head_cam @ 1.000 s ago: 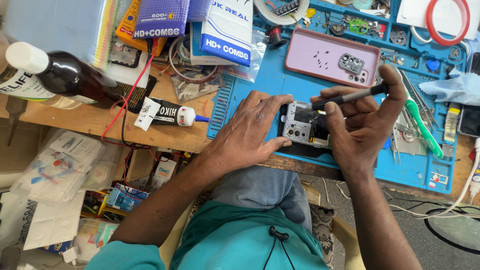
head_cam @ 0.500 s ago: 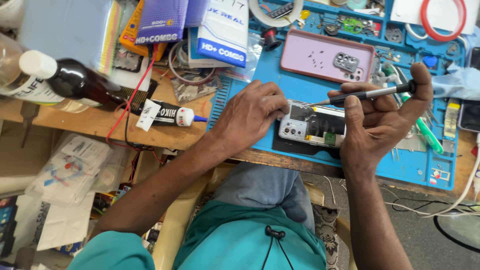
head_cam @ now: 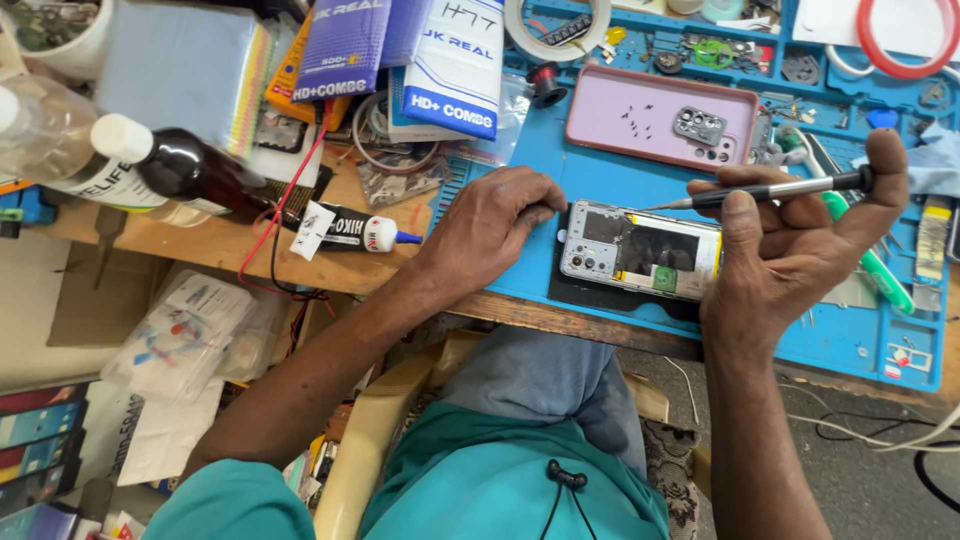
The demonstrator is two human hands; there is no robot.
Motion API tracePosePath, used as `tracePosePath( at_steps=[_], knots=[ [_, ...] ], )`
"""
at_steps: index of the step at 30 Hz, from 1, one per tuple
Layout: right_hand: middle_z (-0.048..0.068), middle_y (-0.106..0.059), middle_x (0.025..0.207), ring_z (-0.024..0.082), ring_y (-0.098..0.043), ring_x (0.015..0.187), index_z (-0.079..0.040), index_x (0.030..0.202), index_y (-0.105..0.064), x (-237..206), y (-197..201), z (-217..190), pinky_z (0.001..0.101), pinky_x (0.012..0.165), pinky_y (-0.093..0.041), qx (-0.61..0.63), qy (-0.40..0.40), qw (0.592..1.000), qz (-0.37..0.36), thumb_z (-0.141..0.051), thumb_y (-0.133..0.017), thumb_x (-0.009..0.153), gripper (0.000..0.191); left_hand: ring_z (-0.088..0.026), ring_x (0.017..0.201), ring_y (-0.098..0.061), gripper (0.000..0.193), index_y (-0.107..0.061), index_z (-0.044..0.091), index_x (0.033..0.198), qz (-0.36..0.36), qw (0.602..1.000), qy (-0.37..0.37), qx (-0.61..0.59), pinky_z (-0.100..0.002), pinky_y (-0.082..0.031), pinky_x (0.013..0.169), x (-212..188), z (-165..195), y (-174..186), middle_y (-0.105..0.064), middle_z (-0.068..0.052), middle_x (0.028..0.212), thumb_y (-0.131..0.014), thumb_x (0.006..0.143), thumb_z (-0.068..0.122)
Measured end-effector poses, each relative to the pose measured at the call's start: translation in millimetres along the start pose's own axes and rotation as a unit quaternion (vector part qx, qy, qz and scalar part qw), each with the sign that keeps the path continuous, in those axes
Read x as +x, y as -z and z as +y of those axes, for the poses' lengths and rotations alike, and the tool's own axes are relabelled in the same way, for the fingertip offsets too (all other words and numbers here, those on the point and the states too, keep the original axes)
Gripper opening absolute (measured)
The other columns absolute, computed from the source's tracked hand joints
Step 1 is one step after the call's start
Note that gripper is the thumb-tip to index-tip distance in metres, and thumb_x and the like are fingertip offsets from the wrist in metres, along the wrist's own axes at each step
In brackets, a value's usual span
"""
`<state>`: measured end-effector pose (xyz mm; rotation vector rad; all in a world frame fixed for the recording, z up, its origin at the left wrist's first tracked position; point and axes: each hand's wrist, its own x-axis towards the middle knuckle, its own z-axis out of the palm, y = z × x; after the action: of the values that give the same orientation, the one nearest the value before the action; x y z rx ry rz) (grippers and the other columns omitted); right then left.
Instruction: The person uses a precision screwdriver to remove screws from the internal frame of a disassembled smartphone. They place the removed screws into a compartment on the workbench mat. The person continues to unscrew and remove components from the phone's interior.
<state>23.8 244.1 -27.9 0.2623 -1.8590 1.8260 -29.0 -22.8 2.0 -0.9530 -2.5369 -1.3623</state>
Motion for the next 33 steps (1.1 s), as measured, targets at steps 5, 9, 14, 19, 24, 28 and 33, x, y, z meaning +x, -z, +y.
tracePosePath(
  at_steps=[5,9,14,19,24,28,33],
  knots=[
    [0.022,-0.071,0.122,0.027,-0.075,0.106,-0.019,0.168,-0.007,-2,4,7,0.0357,0.101,-0.065,-0.022,0.030,0.999,-0.026,0.008,-0.056,0.118,0.075,-0.028,0.092,-0.068,0.014,-0.069,0.005,0.100,-0.003,1.000,-0.025,0.011,-0.042,-0.055,0.080,-5,7,-5,-0.068,-0.009,0.098,-0.076,0.088,0.010],
    [0.022,-0.071,0.122,0.027,-0.076,0.106,-0.020,0.167,-0.006,-1,5,9,0.0363,0.100,-0.065,-0.026,0.032,0.999,-0.030,0.009,-0.056,0.121,0.073,-0.029,0.091,-0.064,0.011,-0.070,0.008,0.098,-0.001,0.996,-0.053,0.076,-0.044,-0.052,0.080,-1,11,-12,-0.065,-0.007,0.098,-0.075,0.088,0.010],
    [0.022,-0.071,0.122,0.026,-0.076,0.108,-0.017,0.165,-0.005,1,0,4,0.0363,0.101,-0.065,-0.020,0.017,1.000,-0.015,0.010,-0.058,0.120,0.074,-0.032,0.094,-0.059,0.012,-0.062,0.003,0.095,-0.017,0.982,-0.083,0.169,-0.045,-0.052,0.083,8,15,-23,-0.059,-0.012,0.098,-0.070,0.090,0.009],
    [0.022,-0.070,0.121,0.026,-0.075,0.105,-0.014,0.165,-0.004,3,-4,-7,0.0352,0.099,-0.063,-0.001,0.007,1.000,0.008,0.012,-0.059,0.120,0.075,-0.029,0.091,-0.058,0.011,-0.058,0.001,0.102,-0.004,0.985,-0.092,0.146,-0.043,-0.051,0.082,7,13,-28,-0.057,-0.012,0.097,-0.064,0.101,0.010],
    [0.022,-0.070,0.120,0.027,-0.075,0.100,-0.016,0.163,-0.004,0,-16,-22,0.0349,0.094,-0.064,0.015,0.052,0.998,0.019,0.008,-0.061,0.121,0.074,-0.015,0.081,-0.059,0.012,-0.060,0.004,0.106,-0.020,0.937,0.133,-0.323,-0.031,-0.053,0.072,4,4,-29,-0.063,-0.004,0.090,-0.066,0.104,0.013],
    [0.023,-0.068,0.124,0.028,-0.074,0.103,-0.019,0.163,-0.004,-4,-25,-36,0.0351,0.094,-0.065,0.006,0.082,0.997,-0.007,0.006,-0.061,0.123,0.075,-0.011,0.084,-0.064,0.016,-0.055,0.008,0.109,0.006,0.823,0.151,-0.547,-0.027,-0.054,0.074,5,2,-36,-0.065,-0.003,0.094,-0.068,0.102,0.012],
    [0.023,-0.065,0.129,0.029,-0.074,0.107,-0.023,0.164,-0.005,-4,-36,-36,0.0355,0.098,-0.064,-0.031,0.112,0.992,-0.045,0.005,-0.061,0.124,0.074,-0.010,0.085,-0.061,0.018,-0.050,0.011,0.114,0.025,0.780,0.129,-0.612,-0.026,-0.050,0.076,4,-1,-40,-0.062,-0.002,0.092,-0.065,0.105,0.013]
  ],
)
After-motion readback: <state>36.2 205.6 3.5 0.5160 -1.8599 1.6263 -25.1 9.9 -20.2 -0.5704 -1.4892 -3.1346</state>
